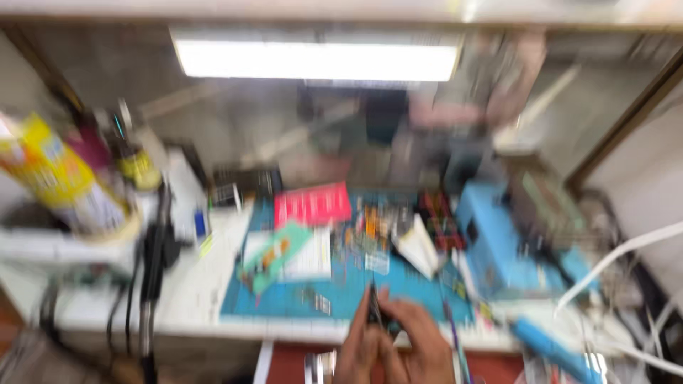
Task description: The person cleans the internal frame of a mobile phone using a small brush, then aligns and presses a replacement component into the device frame.
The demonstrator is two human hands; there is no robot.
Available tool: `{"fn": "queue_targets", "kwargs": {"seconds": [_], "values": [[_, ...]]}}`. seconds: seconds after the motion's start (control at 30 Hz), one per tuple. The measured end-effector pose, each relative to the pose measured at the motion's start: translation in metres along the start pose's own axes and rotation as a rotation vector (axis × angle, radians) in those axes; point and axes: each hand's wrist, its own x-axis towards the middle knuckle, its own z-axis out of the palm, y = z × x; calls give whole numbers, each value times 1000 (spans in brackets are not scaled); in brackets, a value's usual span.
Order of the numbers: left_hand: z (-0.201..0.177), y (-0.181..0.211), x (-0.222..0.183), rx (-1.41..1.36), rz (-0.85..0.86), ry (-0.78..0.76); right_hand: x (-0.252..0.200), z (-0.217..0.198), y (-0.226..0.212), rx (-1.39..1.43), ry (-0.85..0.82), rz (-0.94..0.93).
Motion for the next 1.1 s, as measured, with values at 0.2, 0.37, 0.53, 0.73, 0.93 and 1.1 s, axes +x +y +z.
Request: {"fn": "queue_targets", "kwargs": {"seconds": [0.2,0.37,0.53,0.73,0.93,1.1], "values": [[41,97,-10,-185,-240,-98,-5,-21,-54,-253,-63,-123],[41,100,-9,38,-309,80,2,-38,-43,-352,-19,-117],[27,82,-22,132,-231,3,-15,-36,10,389,-125,540],[34,91,-26,285,-323,76,-31,-35,38,596,-127,675],[50,111,-26,657,-305,62,-30,-33,39,585,-175,695],[57,118,-24,748,-225,6,-33,-26,40,501,-190,627]]}}
